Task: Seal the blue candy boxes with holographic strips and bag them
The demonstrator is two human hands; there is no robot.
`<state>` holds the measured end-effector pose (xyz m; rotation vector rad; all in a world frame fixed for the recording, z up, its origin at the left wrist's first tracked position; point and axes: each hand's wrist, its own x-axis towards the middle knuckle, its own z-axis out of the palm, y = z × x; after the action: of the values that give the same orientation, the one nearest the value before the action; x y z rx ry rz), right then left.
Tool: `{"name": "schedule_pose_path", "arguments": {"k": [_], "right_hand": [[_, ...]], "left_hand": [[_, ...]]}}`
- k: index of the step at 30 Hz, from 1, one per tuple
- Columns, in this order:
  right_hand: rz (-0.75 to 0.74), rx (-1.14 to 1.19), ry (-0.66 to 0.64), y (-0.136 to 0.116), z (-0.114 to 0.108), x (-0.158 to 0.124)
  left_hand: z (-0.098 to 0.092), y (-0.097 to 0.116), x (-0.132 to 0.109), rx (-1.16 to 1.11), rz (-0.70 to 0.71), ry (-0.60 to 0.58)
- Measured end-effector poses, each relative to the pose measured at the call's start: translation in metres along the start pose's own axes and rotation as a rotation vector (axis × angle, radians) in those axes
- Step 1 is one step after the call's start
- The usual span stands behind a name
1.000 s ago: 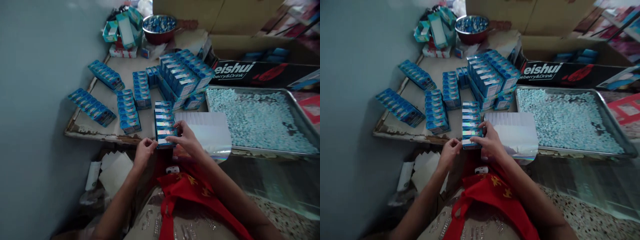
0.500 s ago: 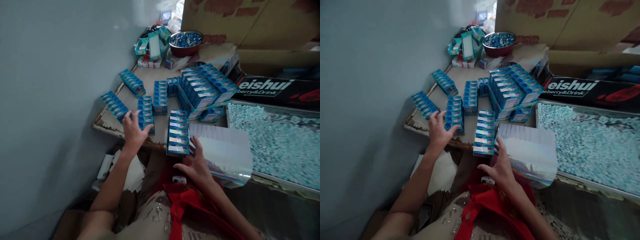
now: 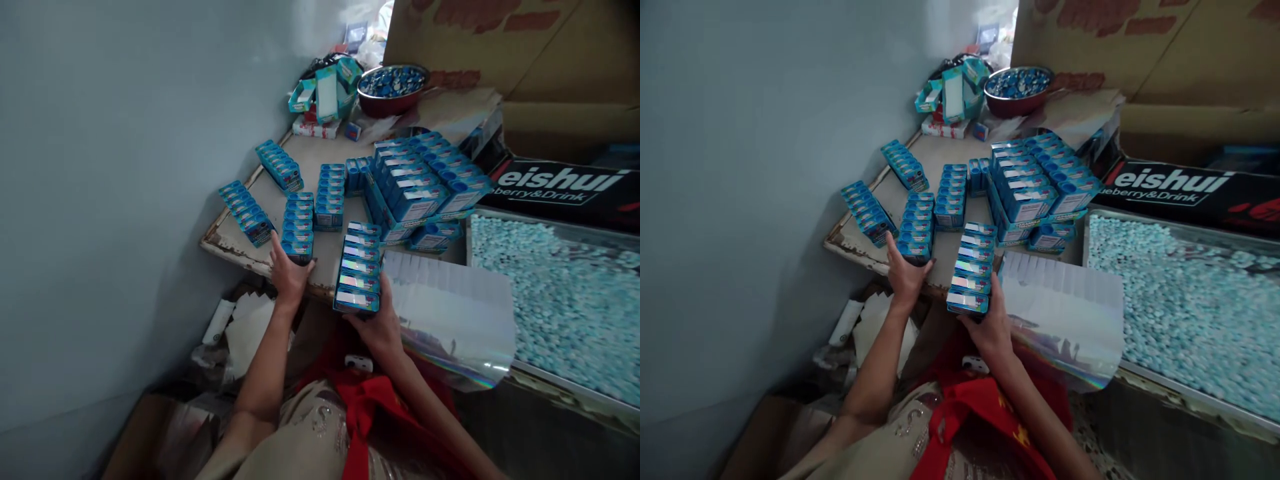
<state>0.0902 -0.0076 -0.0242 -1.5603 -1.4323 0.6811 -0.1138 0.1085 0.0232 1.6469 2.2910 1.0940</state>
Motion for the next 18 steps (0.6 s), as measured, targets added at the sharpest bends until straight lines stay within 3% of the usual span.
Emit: {"name": "schedule_pose_path", "arguments": {"k": [6, 9, 11, 13, 18], "right_hand": [[0.071, 0.056, -0.089, -0.008, -0.008, 0.007], [0.062, 0.055, -0.091, -0.005, -0.008, 0.008], [0.016, 0.032, -0.074, -0.004, -0.008, 0.008], [-0.037, -0.003, -0.071, -0.005, -0.01, 0.009], [-0.06, 0.006, -0.158, -0.012, -0.016, 0.014]], "left_hand": [[-0.032, -0.02, -0.002, 0.08, 0.034, 0.069], [-0.031, -0.023, -0.012, 0.03, 0.179, 0.171], [-0.02, -0.012, -0.012, -0.079, 0.362, 0.142], [0.002, 0.005, -0.003, -0.228, 0.474, 0.038], [0.076, 0.044, 0.04, -0.374, 0.207, -0.018]]}}
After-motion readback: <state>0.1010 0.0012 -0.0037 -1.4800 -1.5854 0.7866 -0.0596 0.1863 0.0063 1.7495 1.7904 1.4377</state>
